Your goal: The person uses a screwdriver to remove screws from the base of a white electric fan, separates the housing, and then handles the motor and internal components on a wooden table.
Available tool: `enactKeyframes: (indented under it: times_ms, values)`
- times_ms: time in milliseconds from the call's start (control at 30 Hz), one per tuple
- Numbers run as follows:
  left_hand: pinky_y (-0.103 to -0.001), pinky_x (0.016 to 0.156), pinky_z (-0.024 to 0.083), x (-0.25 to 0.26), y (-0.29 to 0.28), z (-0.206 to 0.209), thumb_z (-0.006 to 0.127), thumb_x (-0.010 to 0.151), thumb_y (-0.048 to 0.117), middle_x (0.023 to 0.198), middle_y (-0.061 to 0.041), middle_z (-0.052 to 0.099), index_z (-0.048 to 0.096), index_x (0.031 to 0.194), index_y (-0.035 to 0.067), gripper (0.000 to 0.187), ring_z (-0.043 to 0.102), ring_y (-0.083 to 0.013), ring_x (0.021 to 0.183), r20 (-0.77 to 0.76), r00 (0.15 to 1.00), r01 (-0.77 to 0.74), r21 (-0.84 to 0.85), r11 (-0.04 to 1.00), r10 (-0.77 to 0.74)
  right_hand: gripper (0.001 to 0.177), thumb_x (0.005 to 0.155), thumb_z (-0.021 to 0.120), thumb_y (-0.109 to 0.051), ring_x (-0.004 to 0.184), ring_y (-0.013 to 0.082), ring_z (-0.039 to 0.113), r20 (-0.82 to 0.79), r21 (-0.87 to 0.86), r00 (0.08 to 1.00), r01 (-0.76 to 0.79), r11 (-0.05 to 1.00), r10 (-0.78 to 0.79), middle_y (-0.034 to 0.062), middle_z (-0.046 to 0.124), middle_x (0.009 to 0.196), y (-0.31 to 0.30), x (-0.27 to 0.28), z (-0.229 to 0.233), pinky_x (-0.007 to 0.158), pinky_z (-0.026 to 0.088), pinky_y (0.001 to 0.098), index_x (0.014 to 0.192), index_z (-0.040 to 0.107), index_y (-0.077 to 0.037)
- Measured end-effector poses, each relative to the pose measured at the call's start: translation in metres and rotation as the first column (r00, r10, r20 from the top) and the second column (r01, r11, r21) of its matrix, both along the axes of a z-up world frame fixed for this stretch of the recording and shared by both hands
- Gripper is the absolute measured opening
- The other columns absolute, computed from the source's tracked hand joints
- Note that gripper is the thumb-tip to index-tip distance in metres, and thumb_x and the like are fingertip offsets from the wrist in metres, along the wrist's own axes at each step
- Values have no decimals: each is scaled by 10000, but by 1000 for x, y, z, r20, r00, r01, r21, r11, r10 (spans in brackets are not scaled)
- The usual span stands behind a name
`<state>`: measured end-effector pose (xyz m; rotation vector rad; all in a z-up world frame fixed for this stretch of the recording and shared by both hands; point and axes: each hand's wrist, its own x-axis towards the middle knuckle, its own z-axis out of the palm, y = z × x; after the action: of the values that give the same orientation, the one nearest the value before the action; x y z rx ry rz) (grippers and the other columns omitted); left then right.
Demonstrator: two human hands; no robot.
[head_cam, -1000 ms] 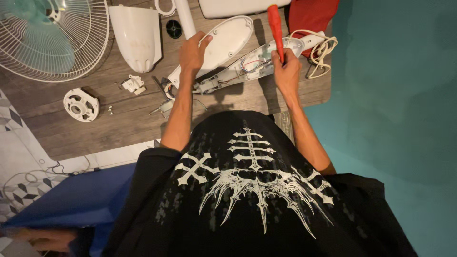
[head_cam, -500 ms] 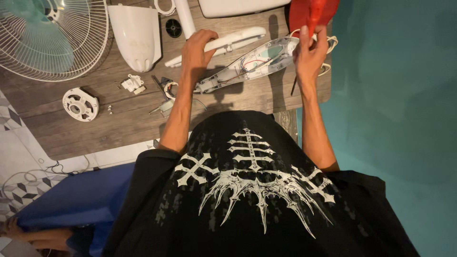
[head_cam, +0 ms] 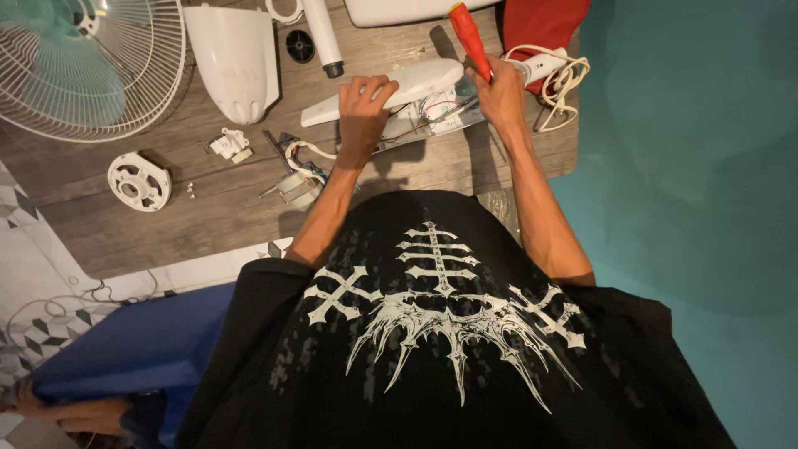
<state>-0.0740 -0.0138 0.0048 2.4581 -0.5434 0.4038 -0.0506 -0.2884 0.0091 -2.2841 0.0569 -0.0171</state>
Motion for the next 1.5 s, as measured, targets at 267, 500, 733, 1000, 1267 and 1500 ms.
enactKeyframes:
  times_ms: [267,500,733,1000,1267,1500]
  values:
    - [-408,836,442,-8,-3,-4,809,661,38,1118,9,665,697,1116,127,477,589,-239,1004,-29,1000,-7,-2,1000,7,185,959,675,-110,851,415,700,-81,-55,997,-21,998,16,233,715,891,-15,2,-25,748,515,496,1120,718,-29]
    - [-381,822,470,2,-13,-8,737,746,-9,1116,13,660,686,1082,117,362,566,-230,942,6,1000,19,52,998,-19,179,1000,682,-157,760,263,673,-244,75,969,-23,997,40,156,683,802,-30,-3,-36,705,500,390,1091,707,-4]
    - [-360,860,483,1,-22,-8,714,792,-52,1155,15,628,681,1168,149,427,560,-224,986,-24,998,53,97,994,-51,161,1028,666,-135,753,96,687,-164,393,984,127,911,-66,36,714,848,-44,-12,-30,647,495,256,1088,691,13]
    - [-490,946,391,0,-25,-15,898,604,84,1305,-40,534,582,1318,179,786,498,-309,1187,-241,969,63,35,997,-53,264,1125,657,-286,591,46,503,-157,483,957,291,826,-245,-23,567,723,-78,-30,17,511,364,232,997,616,-59]
    - [-566,979,333,10,-11,-19,854,623,66,1424,-102,437,506,1421,165,876,380,-399,1276,-487,860,198,37,980,-155,238,1150,611,-313,575,94,471,-79,725,921,316,613,-381,0,519,745,-102,-73,64,489,325,270,1102,568,-85]
    - [-489,1001,387,-19,-21,-14,732,854,46,1306,-103,571,627,1281,116,445,497,-344,1208,-395,902,121,-162,979,-176,267,1146,601,-313,642,121,554,60,689,896,283,667,-441,45,616,804,-103,-103,79,562,407,274,1091,587,-52]
